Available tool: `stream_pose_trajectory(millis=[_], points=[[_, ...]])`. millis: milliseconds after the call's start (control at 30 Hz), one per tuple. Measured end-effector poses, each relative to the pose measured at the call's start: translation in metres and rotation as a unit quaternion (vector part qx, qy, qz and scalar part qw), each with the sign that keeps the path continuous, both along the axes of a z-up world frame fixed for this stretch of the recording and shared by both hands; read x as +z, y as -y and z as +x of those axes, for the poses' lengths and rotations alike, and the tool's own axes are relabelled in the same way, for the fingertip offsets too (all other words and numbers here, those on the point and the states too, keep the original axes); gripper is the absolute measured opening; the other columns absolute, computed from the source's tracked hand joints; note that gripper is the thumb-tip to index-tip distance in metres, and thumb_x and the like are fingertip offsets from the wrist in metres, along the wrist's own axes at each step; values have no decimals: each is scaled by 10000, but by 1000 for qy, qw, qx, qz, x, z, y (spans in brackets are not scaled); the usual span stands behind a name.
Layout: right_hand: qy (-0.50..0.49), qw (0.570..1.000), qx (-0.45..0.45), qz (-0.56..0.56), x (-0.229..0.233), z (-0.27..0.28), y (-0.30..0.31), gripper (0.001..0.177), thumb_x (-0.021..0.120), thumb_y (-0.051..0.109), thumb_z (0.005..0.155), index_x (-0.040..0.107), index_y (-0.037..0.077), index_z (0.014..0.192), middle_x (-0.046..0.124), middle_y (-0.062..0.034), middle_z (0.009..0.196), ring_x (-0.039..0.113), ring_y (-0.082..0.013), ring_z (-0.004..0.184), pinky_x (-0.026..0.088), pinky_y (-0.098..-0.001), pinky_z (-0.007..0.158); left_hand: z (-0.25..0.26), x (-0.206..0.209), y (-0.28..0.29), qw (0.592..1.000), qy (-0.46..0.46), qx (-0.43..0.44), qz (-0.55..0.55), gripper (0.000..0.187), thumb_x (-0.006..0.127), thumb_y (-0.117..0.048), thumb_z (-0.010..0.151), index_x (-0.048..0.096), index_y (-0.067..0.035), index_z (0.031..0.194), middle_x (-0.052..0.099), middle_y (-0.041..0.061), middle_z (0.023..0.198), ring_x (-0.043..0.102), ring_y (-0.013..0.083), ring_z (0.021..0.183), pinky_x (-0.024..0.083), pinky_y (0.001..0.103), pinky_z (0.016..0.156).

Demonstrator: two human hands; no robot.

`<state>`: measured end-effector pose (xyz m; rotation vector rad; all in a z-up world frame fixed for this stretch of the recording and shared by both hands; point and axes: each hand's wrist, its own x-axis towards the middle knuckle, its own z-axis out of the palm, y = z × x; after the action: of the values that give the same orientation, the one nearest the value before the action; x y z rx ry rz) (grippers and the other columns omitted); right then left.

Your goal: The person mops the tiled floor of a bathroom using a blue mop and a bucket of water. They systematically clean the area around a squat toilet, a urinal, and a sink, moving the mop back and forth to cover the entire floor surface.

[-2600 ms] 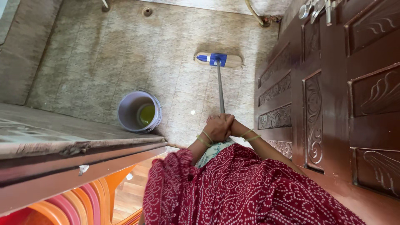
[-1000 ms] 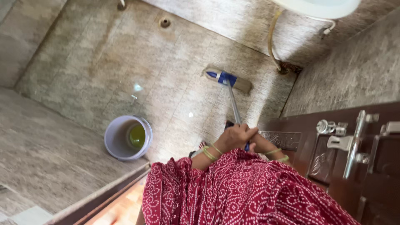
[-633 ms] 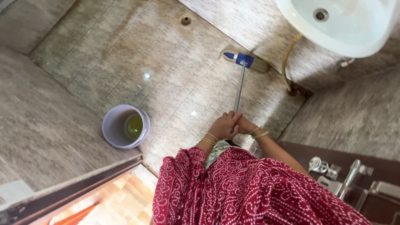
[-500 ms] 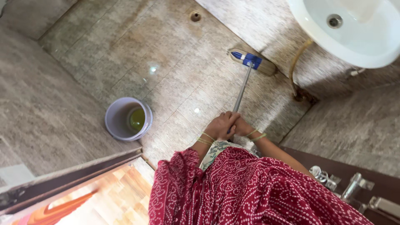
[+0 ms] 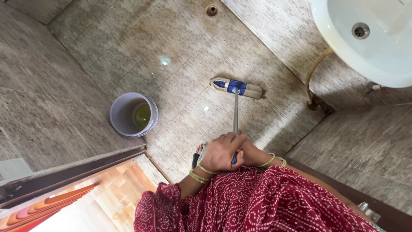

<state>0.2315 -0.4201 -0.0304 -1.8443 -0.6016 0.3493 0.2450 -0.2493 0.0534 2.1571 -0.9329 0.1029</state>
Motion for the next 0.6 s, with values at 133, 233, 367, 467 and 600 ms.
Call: stream_pose_trajectory(millis=[133,233,367,467,600], points=[[-114,985,30,-127,-18,24,1,201,640,277,939,589,82,929,659,-71,915,677,-195,848,613,-342,719,19,-38,10,996,43,10,-79,464,496,-283,892,628,-13,1244,682,186,951,657,224,703,587,370,578],[7,998,44,-44,-54,53,14,314,748,188,838,553,36,1033,576,-134,1070,607,-237,975,564,-377,842,40,-70,16,999,16,7,-27,486,503,-279,899,598,-21,1299,663,208,1003,650,231,683,576,371,544],[18,999,47,17,-125,98,52,415,803,149,733,584,18,1061,586,-158,1105,609,-265,1023,560,-393,882,72,-103,43,997,-22,5,77,527,563,-288,884,548,-62,1359,638,208,1105,662,304,776,589,427,626],[32,997,53,-47,-178,122,85,456,764,83,743,611,7,1166,604,-169,1199,595,-300,1114,508,-419,956,85,-130,67,994,-35,11,104,554,564,-277,906,482,-72,1415,604,210,1186,655,371,897,597,469,735],[53,996,39,-57,-211,124,84,458,720,74,786,595,16,1223,595,-175,1245,584,-323,1145,493,-414,981,85,-155,71,989,-60,11,137,563,547,-259,912,443,-56,1427,583,241,1210,651,393,901,603,475,727]])
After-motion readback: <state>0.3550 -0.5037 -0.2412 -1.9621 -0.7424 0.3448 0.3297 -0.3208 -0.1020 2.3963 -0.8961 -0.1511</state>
